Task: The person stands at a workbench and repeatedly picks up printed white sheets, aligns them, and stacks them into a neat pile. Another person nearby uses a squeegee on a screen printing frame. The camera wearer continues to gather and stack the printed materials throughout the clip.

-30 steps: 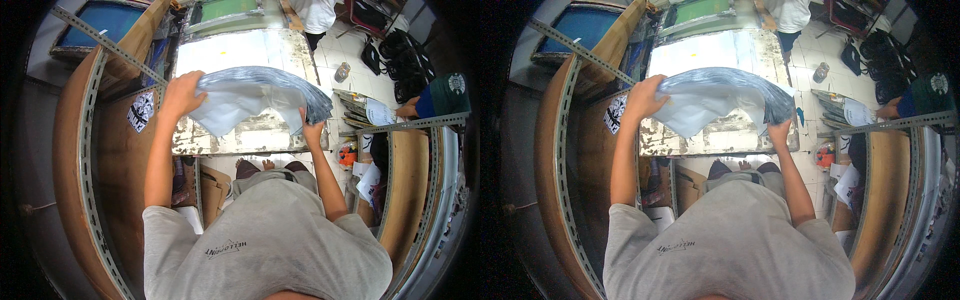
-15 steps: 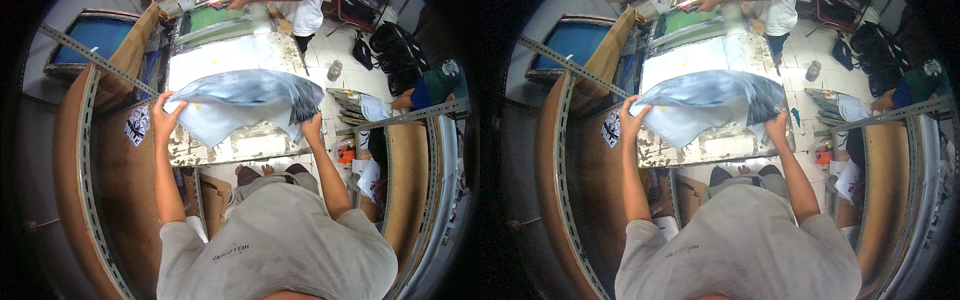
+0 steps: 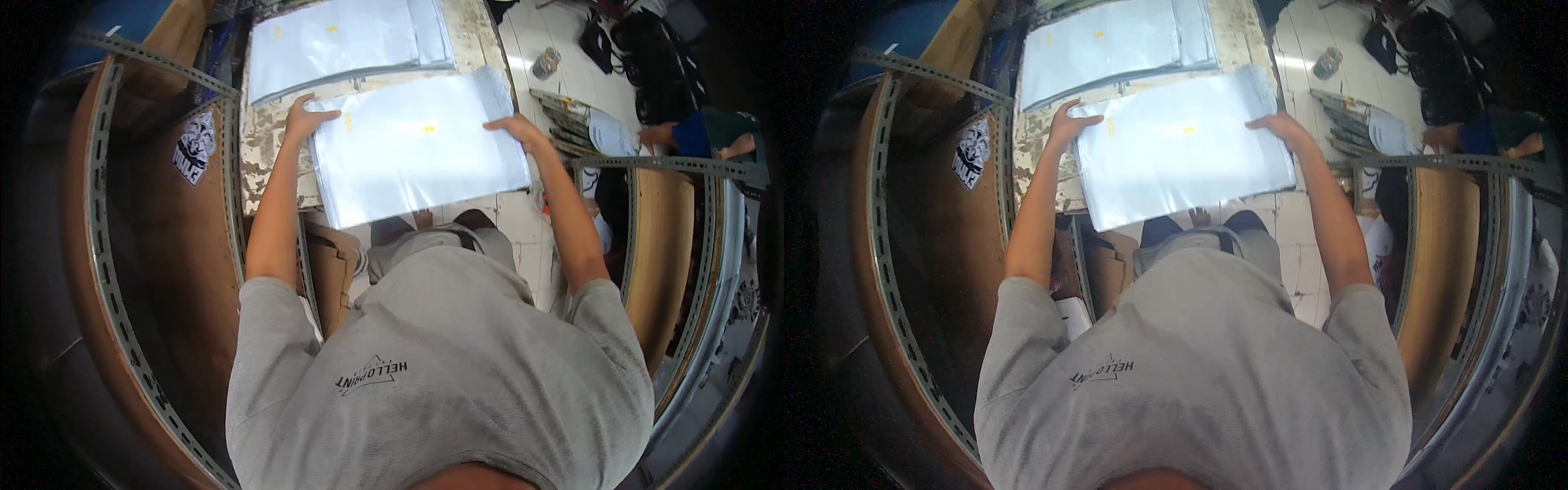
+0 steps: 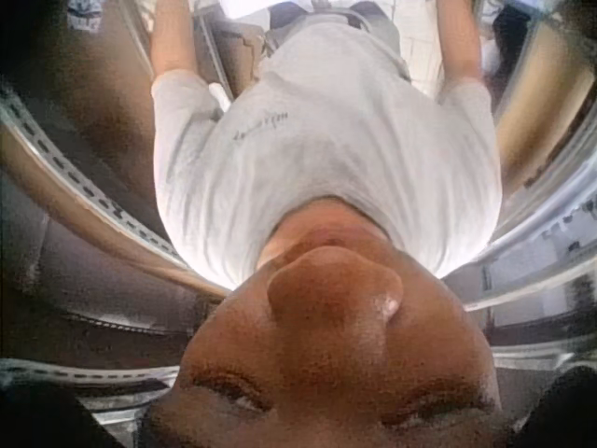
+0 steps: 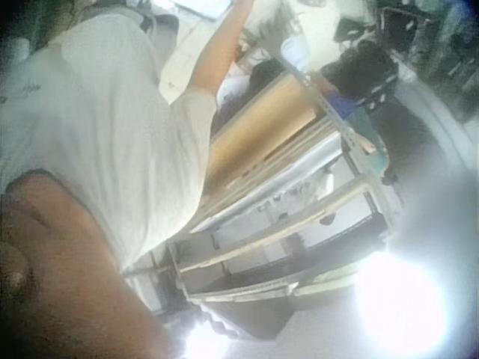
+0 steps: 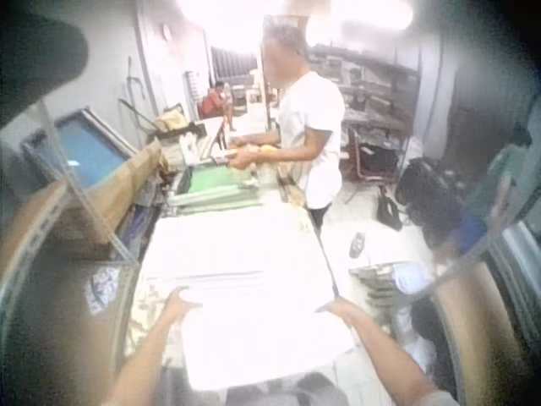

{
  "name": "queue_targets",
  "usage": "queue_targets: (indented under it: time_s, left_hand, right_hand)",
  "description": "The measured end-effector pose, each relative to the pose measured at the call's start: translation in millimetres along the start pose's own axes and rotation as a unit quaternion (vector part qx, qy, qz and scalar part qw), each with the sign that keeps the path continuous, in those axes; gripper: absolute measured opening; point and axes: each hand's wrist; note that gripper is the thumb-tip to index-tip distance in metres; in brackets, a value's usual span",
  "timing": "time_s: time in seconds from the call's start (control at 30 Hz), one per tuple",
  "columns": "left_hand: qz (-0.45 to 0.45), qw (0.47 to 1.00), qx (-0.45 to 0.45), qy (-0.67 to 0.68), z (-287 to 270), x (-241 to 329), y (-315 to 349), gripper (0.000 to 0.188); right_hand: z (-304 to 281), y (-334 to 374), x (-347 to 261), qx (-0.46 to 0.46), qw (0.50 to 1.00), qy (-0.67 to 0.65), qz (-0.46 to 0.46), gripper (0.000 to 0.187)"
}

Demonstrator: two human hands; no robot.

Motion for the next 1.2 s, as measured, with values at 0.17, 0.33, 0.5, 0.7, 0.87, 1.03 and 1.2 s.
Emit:
queue_targets:
  time_s: [0.17, 0.33, 0.5, 0.7, 0.87, 1.03, 1.2]
  left_hand:
    - [-0.084, 0.978, 0.002, 0.193, 9, -48, 17, 0.088]
    - [-0.115, 0.969, -0.083, 0.201, -1, -59, 76, 0.089]
    - [-0.118, 0.957, -0.136, 0.225, 5, -64, 107, 0.087]
    - [-0.088, 0.947, -0.105, 0.290, 19, -56, 126, 0.064]
    - [-0.053, 0.972, -0.044, 0.227, 30, -73, 122, 0.057]
    - [-0.057, 0.961, -0.045, 0.265, 42, -74, 131, 0.052]
    - [-0.051, 0.956, -0.082, 0.278, 40, -73, 134, 0.056]
  right_hand:
    - [-2, -16, 13, -0.018, 1.000, -0.015, 0.019, 0.064]
    - [4, -10, 14, -0.015, 0.999, -0.035, 0.010, 0.061]
    - [12, 5, 2, -0.003, 1.000, -0.028, 0.007, 0.061]
    - [11, 21, 1, 0.005, 0.999, -0.019, -0.042, 0.062]
    - [35, 56, -43, 0.160, 0.934, 0.278, -0.155, 0.063]
    - [135, 123, -115, 0.076, 0.939, 0.273, -0.198, 0.083]
    - [139, 46, -28, 0.209, 0.944, 0.218, -0.129, 0.078]
Point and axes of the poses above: each hand's wrist, its own y-axis away from the middle knuckle, its own z-axis out of the palm, x = y × z, and after that the axes turned 3 degrees about z, right-handed
